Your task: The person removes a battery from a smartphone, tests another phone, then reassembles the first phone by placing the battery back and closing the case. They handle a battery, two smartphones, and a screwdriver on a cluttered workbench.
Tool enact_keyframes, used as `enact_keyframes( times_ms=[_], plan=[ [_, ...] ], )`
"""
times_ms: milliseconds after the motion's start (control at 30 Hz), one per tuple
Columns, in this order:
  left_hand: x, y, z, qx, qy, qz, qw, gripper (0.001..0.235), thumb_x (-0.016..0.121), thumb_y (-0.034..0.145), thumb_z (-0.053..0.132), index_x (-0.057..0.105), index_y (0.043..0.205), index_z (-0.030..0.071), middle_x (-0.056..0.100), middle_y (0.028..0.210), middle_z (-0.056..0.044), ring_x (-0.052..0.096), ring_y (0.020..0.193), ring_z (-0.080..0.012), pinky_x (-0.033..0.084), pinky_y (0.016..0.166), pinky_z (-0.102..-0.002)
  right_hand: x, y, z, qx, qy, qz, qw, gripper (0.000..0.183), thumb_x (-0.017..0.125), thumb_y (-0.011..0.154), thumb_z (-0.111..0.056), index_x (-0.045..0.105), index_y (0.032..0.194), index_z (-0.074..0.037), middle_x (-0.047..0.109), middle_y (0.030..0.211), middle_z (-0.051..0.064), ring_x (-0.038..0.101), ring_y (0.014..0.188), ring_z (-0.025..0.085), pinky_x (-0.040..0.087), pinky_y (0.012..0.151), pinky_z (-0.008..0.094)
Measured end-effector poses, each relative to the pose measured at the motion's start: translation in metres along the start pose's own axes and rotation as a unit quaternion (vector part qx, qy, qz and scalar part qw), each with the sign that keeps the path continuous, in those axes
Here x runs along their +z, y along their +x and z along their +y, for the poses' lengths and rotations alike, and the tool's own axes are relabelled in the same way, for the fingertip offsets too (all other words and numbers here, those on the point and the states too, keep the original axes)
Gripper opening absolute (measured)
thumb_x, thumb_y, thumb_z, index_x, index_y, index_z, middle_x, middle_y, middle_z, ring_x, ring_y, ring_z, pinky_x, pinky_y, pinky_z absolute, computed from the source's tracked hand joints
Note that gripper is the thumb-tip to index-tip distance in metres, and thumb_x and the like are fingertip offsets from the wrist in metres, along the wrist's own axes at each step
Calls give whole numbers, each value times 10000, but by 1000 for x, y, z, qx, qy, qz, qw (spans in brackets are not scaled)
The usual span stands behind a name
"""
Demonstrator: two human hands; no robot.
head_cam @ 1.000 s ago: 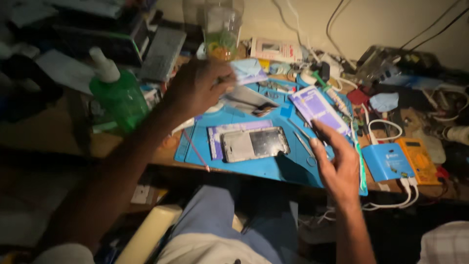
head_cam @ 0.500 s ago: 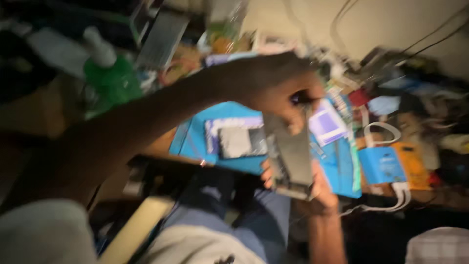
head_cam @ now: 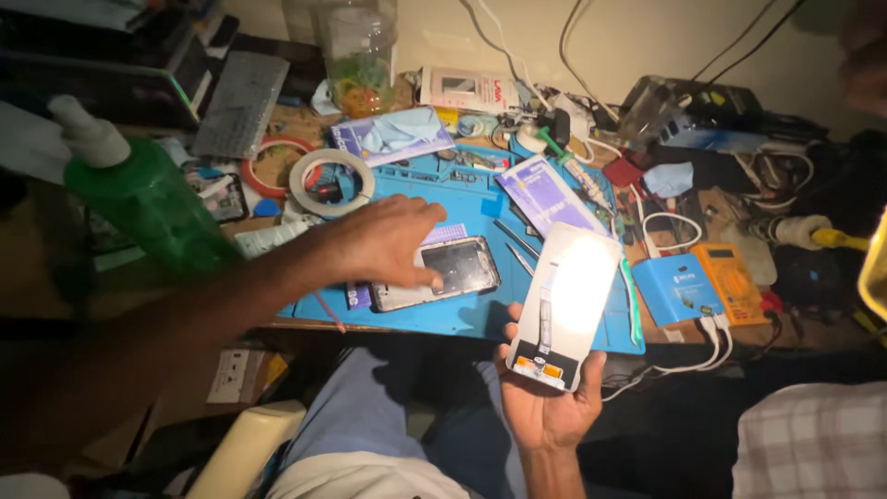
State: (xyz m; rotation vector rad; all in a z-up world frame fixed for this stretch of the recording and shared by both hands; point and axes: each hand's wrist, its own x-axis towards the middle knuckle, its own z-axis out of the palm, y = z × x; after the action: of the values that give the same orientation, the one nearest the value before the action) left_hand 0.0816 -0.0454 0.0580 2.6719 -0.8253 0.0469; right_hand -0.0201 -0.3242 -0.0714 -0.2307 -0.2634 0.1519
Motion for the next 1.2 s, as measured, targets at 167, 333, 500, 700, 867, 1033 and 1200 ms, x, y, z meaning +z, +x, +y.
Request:
enact_keyframes(
  times_ms=[167, 333, 500, 700, 867, 1033, 1200],
  plan=[
    [20, -7, 17, -51, 55, -74, 994, 957, 881, 669, 482, 440, 1321, -60, 572, 1134, -249, 550, 1095, -425, 495, 901, -506, 5, -16, -6, -51, -45, 55, 996, 820, 625, 1026, -462, 321, 1644, -19, 383, 1589, 350, 523, 1350, 437, 434, 1099, 566],
    [21, -7, 26, -69, 72, -54, 994, 820, 806, 719, 359, 460, 1333, -61, 597, 1121, -236, 591, 1070, -403, 539, 867, -498, 13, -16, -11, -54, -71, 45, 995, 802, 619, 1026, -429, 319, 1634, -1, 369, 1598, 362, 495, 1380, 452, 384, 1138, 588],
    [16, -12, 17, -67, -78, 72, 992, 934, 887, 672, 418, 459, 1347, -65, 611, 1204, -281, 607, 1127, -430, 505, 929, -495, 39, 14, 1, -71, -161, 7, 984, 703, 507, 1056, -424, 344, 1603, -14, 401, 1581, 296, 495, 1396, 401, 343, 1186, 650],
    [39, -24, 25, -190, -416, 165, 874, 838, 846, 693, 428, 555, 1358, 8, 708, 1199, -127, 701, 1071, -225, 550, 939, -367, 73, 62, 41, -103, -161, -24, 981, 577, 393, 1099, -384, 390, 1545, -17, 489, 1532, 233, 520, 1383, 345, 372, 1183, 686],
    [57, -26, 18, -153, -692, 201, 676, 699, 799, 787, 378, 538, 1327, 19, 685, 1180, -105, 679, 1097, -198, 566, 924, -389, 84, 80, 57, -63, -205, 1, 977, 573, 419, 1074, -384, 394, 1545, -60, 530, 1495, 203, 566, 1355, 316, 439, 1112, 572],
    [73, -27, 11, -61, -863, 219, 451, 662, 590, 964, 567, 573, 1374, 49, 663, 1262, -140, 644, 1140, -248, 516, 991, -409, 79, 93, 58, -30, -256, -29, 966, 552, 509, 1072, -324, 387, 1553, -83, 581, 1427, 187, 598, 1287, 301, 484, 1032, 445],
    [89, -31, 3, -1, -899, 275, 341, 699, 522, 1003, 615, 547, 1406, 45, 624, 1389, -117, 575, 1304, -274, 422, 1131, -431, 77, 101, 33, -29, -377, -73, 923, 547, 621, 1013, -251, 447, 1486, -39, 611, 1373, 180, 606, 1262, 292, 483, 1077, 443]
  ],
)
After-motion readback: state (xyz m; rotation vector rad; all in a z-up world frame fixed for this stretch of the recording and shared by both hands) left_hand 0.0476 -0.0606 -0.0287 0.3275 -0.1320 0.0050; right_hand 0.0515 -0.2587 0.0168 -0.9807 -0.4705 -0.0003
